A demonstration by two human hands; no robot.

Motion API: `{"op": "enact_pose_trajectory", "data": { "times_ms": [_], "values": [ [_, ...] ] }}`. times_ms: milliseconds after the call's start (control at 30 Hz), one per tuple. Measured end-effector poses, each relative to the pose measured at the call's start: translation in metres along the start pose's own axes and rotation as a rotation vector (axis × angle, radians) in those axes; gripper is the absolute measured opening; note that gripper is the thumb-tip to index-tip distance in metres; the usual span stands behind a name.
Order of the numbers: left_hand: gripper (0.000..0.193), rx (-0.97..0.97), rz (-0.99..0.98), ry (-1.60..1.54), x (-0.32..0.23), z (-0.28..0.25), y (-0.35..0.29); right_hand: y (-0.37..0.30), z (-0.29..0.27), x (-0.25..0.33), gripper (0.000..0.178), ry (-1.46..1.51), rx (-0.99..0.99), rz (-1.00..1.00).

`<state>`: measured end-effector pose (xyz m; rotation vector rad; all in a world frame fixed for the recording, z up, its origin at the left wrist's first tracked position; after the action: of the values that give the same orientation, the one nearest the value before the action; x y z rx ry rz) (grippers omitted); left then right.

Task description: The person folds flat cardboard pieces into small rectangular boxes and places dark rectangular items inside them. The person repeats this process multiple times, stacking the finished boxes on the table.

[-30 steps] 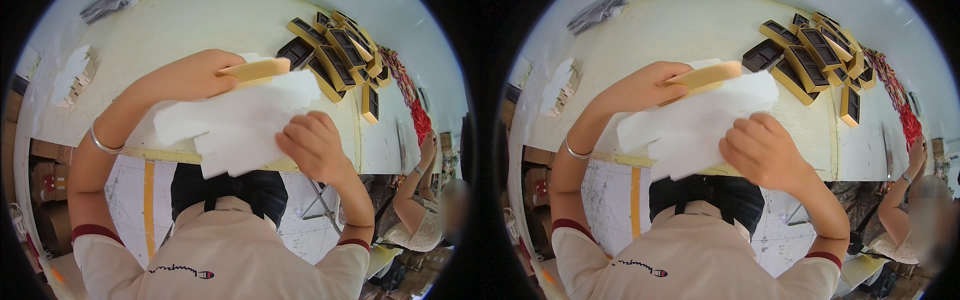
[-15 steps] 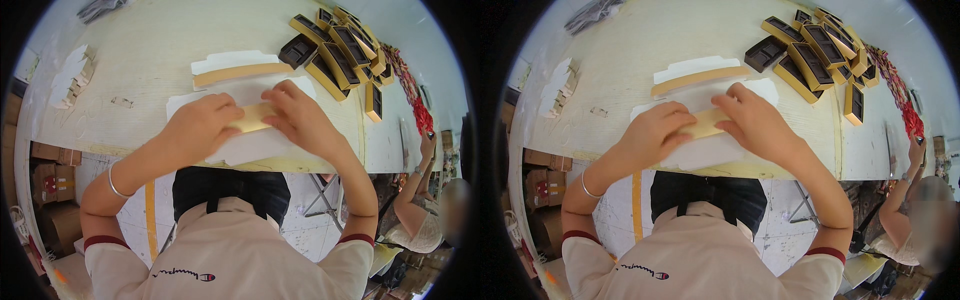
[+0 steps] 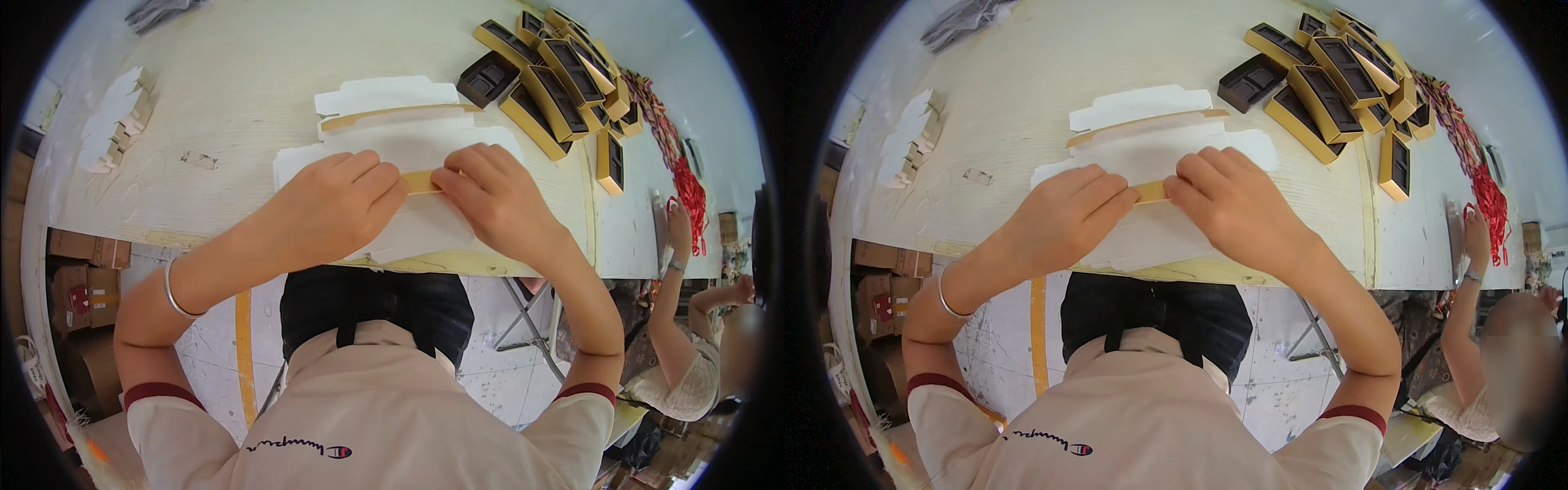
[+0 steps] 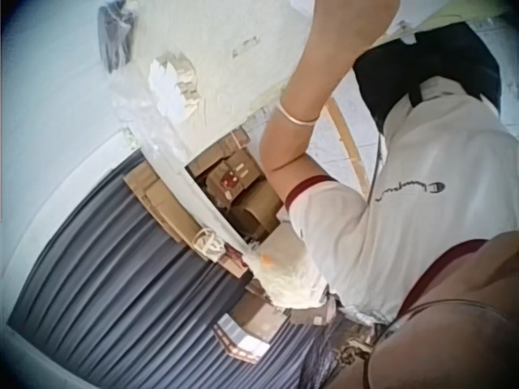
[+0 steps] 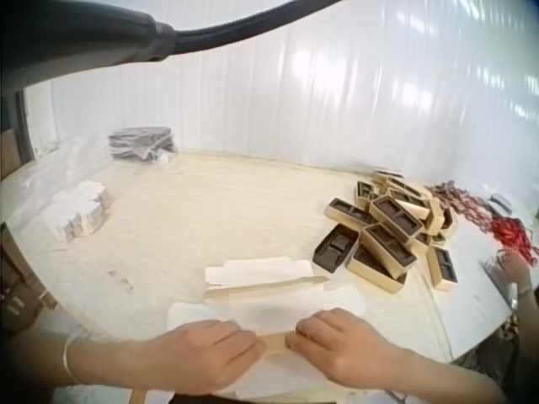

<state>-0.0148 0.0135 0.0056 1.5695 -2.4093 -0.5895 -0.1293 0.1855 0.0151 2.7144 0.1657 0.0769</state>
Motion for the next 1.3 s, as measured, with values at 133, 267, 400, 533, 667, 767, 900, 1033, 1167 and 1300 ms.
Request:
{"op": "enact_pose_trajectory", "data": {
  "times_ms": [133, 267, 400, 533, 667, 767, 900, 1033, 1167, 1300],
  "values": [
    [0.018, 0.023, -0.152, -0.152, 0.010, 0.013, -0.003, 0.003, 0.014, -0.003, 0.022, 0.114, 0.076, 0.096],
    [0.008, 0.196, -0.316, -0.069, 0.019, 0.008, 0.005, 0.033, 0.010, -0.033, 0.013, 0.438, 0.354, 0.417],
    [0.013, -0.128, -0.258, -0.059, 0.031, -0.020, 0.013, 0.038, 0.009, -0.040, 0.004, 0.496, 0.411, 0.444],
    [0.025, 0.011, -0.530, -0.332, 0.073, -0.005, 0.012, 0.038, 0.002, -0.020, 0.004, 0.083, 0.343, 0.179],
    [0.027, 0.304, -0.637, -0.609, 0.075, 0.005, 0.016, 0.028, 0.008, 0.023, 0.017, -0.220, 0.259, 0.128],
    [0.027, 0.323, -0.630, -0.613, 0.069, 0.007, 0.019, 0.027, 0.016, 0.048, 0.022, -0.138, 0.181, 0.274],
    [0.029, 0.143, -0.550, -0.584, 0.046, -0.007, 0.025, 0.024, 0.032, 0.049, 0.028, -0.039, -0.085, 0.163],
    [0.029, 0.110, -0.498, -0.402, 0.019, -0.034, 0.022, 0.019, 0.007, 0.037, 0.031, 0.168, -0.153, 0.129],
    [0.027, 0.354, -0.435, -0.706, 0.007, -0.022, -0.002, 0.002, 0.001, 0.028, 0.026, 0.256, -0.183, 0.088],
    [0.034, 0.354, -0.154, -0.728, 0.011, -0.015, -0.009, -0.019, 0.014, 0.007, 0.023, 0.398, -0.163, 0.171]
  ]
}}
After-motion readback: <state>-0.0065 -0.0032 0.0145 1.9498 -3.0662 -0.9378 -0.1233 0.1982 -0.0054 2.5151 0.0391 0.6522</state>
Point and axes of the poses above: each hand's wrist, its own y-axis towards the middle knuckle, its own z-axis out of the palm, x = y × z, the point moved 2 cm from there along y, towards the middle knuckle, and after that the axes turned 7 degrees about -z, right-handed, at the moved point
